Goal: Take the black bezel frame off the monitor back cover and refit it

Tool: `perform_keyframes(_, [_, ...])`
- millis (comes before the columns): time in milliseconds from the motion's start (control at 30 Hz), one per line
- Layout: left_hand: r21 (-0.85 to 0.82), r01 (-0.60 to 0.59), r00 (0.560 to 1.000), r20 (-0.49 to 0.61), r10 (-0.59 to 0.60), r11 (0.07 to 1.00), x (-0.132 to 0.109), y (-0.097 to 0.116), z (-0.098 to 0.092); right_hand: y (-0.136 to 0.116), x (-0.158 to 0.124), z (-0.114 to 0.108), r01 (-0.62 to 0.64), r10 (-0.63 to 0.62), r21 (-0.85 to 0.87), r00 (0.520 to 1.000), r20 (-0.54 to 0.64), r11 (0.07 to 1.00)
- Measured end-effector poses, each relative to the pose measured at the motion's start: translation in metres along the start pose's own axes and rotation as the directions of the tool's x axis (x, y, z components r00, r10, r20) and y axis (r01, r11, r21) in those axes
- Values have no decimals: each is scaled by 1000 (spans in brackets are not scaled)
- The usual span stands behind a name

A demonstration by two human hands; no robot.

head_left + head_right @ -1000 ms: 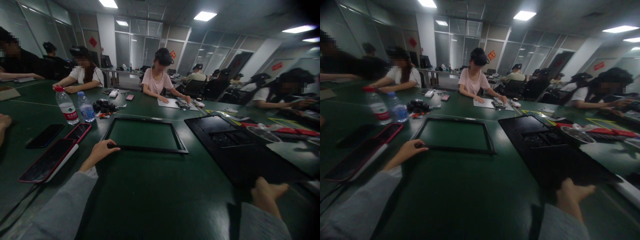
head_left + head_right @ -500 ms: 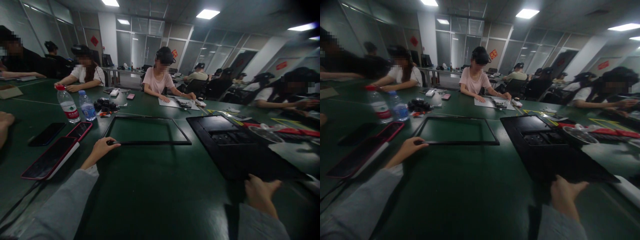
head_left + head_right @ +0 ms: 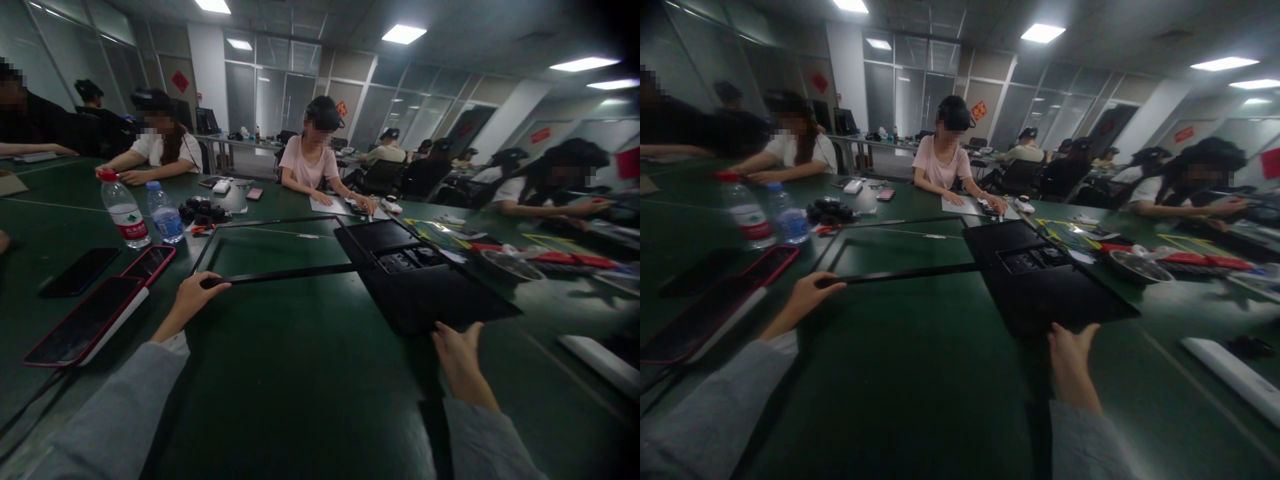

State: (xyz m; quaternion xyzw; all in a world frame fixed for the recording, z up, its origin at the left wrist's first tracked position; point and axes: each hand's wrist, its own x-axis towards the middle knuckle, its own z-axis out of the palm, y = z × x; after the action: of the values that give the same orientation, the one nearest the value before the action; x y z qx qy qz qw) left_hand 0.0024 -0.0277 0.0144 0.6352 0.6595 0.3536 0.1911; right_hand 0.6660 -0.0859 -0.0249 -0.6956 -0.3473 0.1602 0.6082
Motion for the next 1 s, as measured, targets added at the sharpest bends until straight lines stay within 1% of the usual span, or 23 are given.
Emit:
perform_keyframes(33, [6, -4, 1000, -15, 4, 1000, 0, -1, 1, -1, -4, 9, -99, 100, 77, 995, -8, 992])
perform_keyframes(67, [10, -11, 999, -30, 11, 1000, 0, -1, 1, -4, -9, 19, -172, 172, 136, 985, 14, 976])
perform_keyframes(100, [9, -21, 999, -45, 21, 1000, 0, 0, 1, -8, -14, 29, -219, 213, 170, 976, 54, 961])
perform_keyframes(133, [2, -34, 998, -56, 34, 999, 0, 0, 1, -13, -18, 39, -238, 221, 187, 970, 105, 953])
perform_keyframes(200, [-14, -66, 995, -72, 65, 998, -1, 2, 0, -25, -27, 58, -247, 205, 216, 958, 200, 945])
perform_keyframes(267, [-21, -87, 993, -86, 85, 996, -2, 5, -1, -38, -32, 75, -234, 151, 234, 933, 326, 944])
perform_keyframes(300, [-19, -92, 992, -90, 90, 996, -3, 6, -1, -44, -33, 83, -227, 117, 239, 909, 400, 944])
perform_keyframes(367, [-11, -104, 990, -98, 102, 995, -4, 9, -2, -53, -34, 100, -229, 64, 236, 832, 551, 944])
perform_keyframes(400, [-7, -116, 988, -100, 114, 993, -5, 10, -2, -56, -33, 108, -233, 48, 232, 796, 604, 944])
perform_keyframes(433, [-2, -130, 986, -104, 129, 992, -6, 11, -3, -58, -31, 116, -232, 40, 230, 781, 623, 945])
perform_keyframes(467, [6, -144, 984, -109, 144, 990, -6, 12, -4, -60, -29, 125, -220, 35, 232, 794, 607, 948])
perform_keyframes(500, [19, -152, 982, -114, 154, 988, -7, 12, -4, -61, -27, 132, -191, 28, 238, 831, 555, 952])
perform_keyframes(567, [57, -151, 980, -120, 157, 987, -8, 12, -6, -63, -21, 143, -107, 3, 250, 924, 383, 962])
perform_keyframes(600, [81, -148, 980, -120, 157, 986, -8, 12, -6, -65, -19, 147, -78, -7, 256, 950, 313, 963])
perform_keyframes(633, [106, -148, 980, -117, 160, 983, -8, 11, -7, -66, -17, 148, -66, -13, 270, 959, 281, 961])
perform_keyframes(667, [131, -155, 980, -106, 169, 979, -8, 11, -6, -68, -16, 148, -72, -14, 292, 959, 285, 954])
perform_keyframes(700, [153, -168, 979, -92, 184, 974, -7, 10, -6, -69, -16, 147, -90, -15, 318, 950, 312, 944])
perform_keyframes(767, [194, -201, 974, -66, 217, 960, -8, 10, -4, -71, -17, 144, -114, -29, 338, 920, 392, 934])
perform_keyframes(833, [229, -228, 968, -52, 246, 946, -9, 11, -1, -69, -21, 144, -85, -52, 303, 907, 417, 949])
perform_keyframes(900, [251, -252, 962, -45, 271, 935, -11, 12, 2, -63, -23, 147, -9, -86, 223, 908, 410, 975])
perform_keyframes(1000, [262, -274, 956, -34, 292, 925, -13, 15, 5, -51, -23, 152, 167, -195, 108, 904, 380, 980])
